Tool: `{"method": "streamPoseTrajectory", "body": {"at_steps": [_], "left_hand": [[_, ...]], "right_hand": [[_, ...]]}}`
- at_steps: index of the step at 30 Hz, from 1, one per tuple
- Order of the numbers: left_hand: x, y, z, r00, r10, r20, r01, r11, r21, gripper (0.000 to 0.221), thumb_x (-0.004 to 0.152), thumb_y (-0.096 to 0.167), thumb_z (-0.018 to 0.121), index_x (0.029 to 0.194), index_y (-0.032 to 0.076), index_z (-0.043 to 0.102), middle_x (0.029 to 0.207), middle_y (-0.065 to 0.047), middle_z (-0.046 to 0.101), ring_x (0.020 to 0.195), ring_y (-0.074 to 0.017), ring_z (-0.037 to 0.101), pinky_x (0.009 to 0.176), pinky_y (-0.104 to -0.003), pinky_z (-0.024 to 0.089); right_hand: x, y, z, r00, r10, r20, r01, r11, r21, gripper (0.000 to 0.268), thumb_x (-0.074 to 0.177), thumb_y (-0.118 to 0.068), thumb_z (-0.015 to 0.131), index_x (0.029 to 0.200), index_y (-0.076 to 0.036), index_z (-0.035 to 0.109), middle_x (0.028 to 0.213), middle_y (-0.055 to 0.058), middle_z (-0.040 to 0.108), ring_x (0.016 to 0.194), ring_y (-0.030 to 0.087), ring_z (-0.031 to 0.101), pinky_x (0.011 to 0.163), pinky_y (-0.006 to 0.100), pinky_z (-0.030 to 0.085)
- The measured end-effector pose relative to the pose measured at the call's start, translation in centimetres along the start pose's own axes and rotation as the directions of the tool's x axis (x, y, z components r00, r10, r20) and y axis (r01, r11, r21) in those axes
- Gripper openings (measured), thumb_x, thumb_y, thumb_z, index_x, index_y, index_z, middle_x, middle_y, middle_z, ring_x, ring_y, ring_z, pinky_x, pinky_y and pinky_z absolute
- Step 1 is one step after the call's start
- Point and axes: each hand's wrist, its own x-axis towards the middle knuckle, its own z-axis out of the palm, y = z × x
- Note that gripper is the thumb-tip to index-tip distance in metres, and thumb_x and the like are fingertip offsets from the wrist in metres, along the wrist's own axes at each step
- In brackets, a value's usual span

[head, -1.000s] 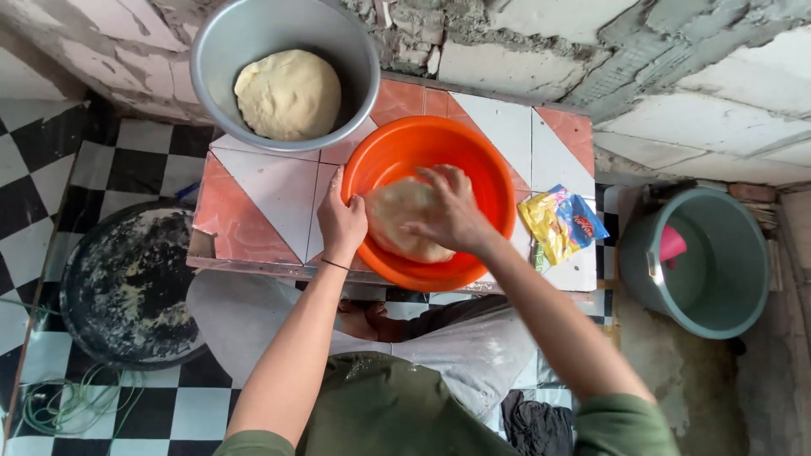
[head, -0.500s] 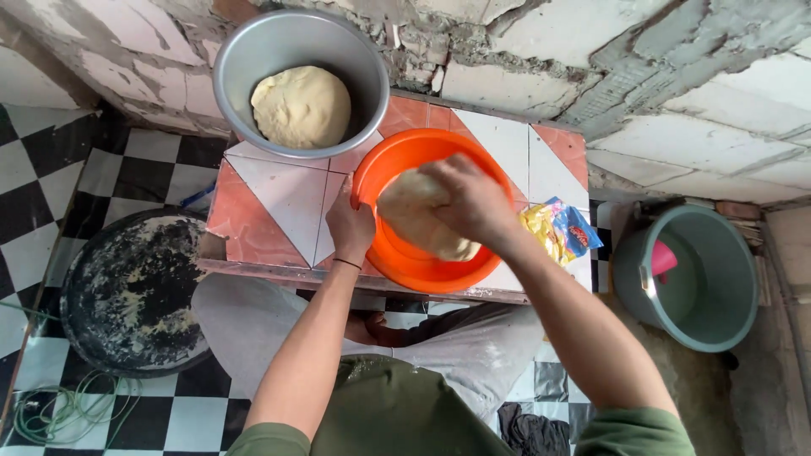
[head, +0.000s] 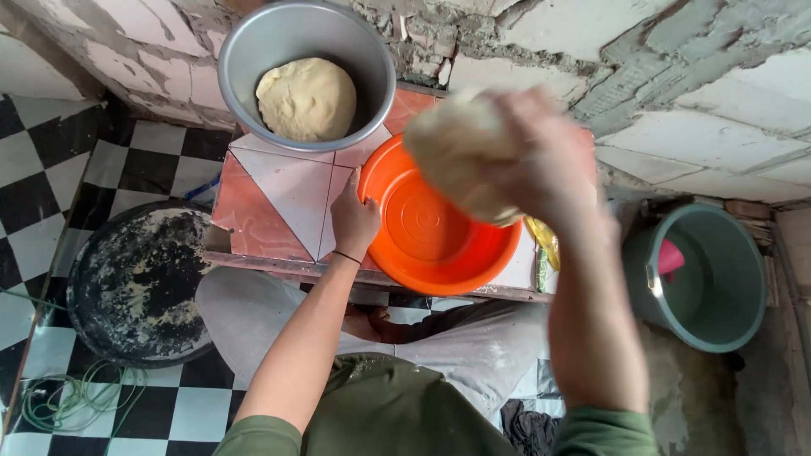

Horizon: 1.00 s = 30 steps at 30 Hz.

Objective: Kneading a large piece of dough in an orange bowl by repeatedly lifting and slapping it down.

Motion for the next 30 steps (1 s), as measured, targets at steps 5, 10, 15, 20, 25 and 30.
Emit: {"method": "streamPoseTrajectory", "body": {"at_steps": [5, 10, 15, 20, 25, 30], "left_hand": [[-0.1, 1.6, -1.0, 0.964, -0.245, 0.103, 0.251, 0.967, -0.044, 0.059, 0.092, 0.002, 0.058, 0.15, 0.007, 0.05, 0.139, -0.025, 0.061, 0.127, -0.0446, 0.059, 0.102, -0.051, 0.054], [-0.2, 1.8, -0.7, 0.979, -0.171, 0.108, 0.167, 0.985, 0.046, 0.057, 0.095, 0.009, 0.059, 0.151, 0.01, 0.048, 0.13, -0.023, 0.06, 0.115, -0.0413, 0.066, 0.088, -0.047, 0.06], [0.2, 4.2, -0.4, 0.937, 0.35, -0.021, -0.309, 0.853, 0.42, 0.065, 0.092, 0.019, 0.072, 0.15, 0.008, 0.045, 0.128, -0.019, 0.048, 0.117, -0.0416, 0.056, 0.088, -0.057, 0.054], [-0.5, 6.9, 3.1, 0.268, 0.726, 0.633, -0.955, 0.286, 0.077, 0.118, 0.051, 0.057, 0.096, 0.154, 0.034, 0.042, 0.165, -0.01, 0.025, 0.147, -0.0476, 0.028, 0.117, -0.069, 0.029], [2.7, 5.9, 9.7, 0.09, 0.436, 0.896, -0.995, -0.001, 0.1, 0.092, 0.073, 0.058, 0.075, 0.153, 0.037, 0.034, 0.161, -0.008, 0.029, 0.152, -0.0422, 0.015, 0.121, -0.072, 0.008], [3.4, 7.1, 12.6, 0.208, 0.42, 0.883, -0.974, 0.173, 0.147, 0.038, 0.095, 0.028, 0.059, 0.133, 0.032, 0.053, 0.122, -0.008, 0.051, 0.117, -0.0381, 0.053, 0.103, -0.067, 0.04]], "right_hand": [[-8.9, 3.1, 18.5, 0.823, 0.291, 0.488, -0.282, 0.955, -0.096, 0.076, 0.085, -0.045, 0.074, 0.145, -0.012, 0.04, 0.128, 0.017, 0.046, 0.123, 0.041, 0.044, 0.109, 0.045, 0.039], [-9.3, 4.3, 12.0, 0.547, 0.388, 0.741, -0.487, 0.868, -0.096, 0.1, 0.084, -0.065, 0.065, 0.164, -0.029, 0.016, 0.161, 0.02, 0.027, 0.147, 0.047, 0.033, 0.115, 0.061, 0.037], [-10.1, 0.4, 2.3, 0.736, 0.524, 0.429, -0.603, 0.796, 0.063, 0.082, 0.095, -0.024, 0.067, 0.164, -0.011, 0.024, 0.149, 0.04, 0.043, 0.137, 0.061, 0.04, 0.109, 0.068, 0.039], [-22.9, 7.9, 12.4, 0.621, 0.741, 0.255, -0.784, 0.593, 0.184, 0.092, 0.096, -0.034, 0.068, 0.165, -0.005, 0.015, 0.154, 0.039, 0.028, 0.144, 0.059, 0.033, 0.111, 0.067, 0.039], [-20.9, 3.1, 11.4, 0.542, 0.84, 0.012, -0.742, 0.472, 0.476, 0.087, 0.087, 0.01, 0.047, 0.166, -0.008, 0.017, 0.151, 0.039, 0.035, 0.143, 0.059, 0.033, 0.116, 0.064, 0.03], [-21.2, 2.7, 12.1, 0.46, 0.888, 0.018, -0.719, 0.361, 0.594, 0.084, 0.09, 0.012, 0.043, 0.167, -0.009, 0.017, 0.162, 0.034, 0.025, 0.15, 0.053, 0.025, 0.122, 0.061, 0.024]]}}
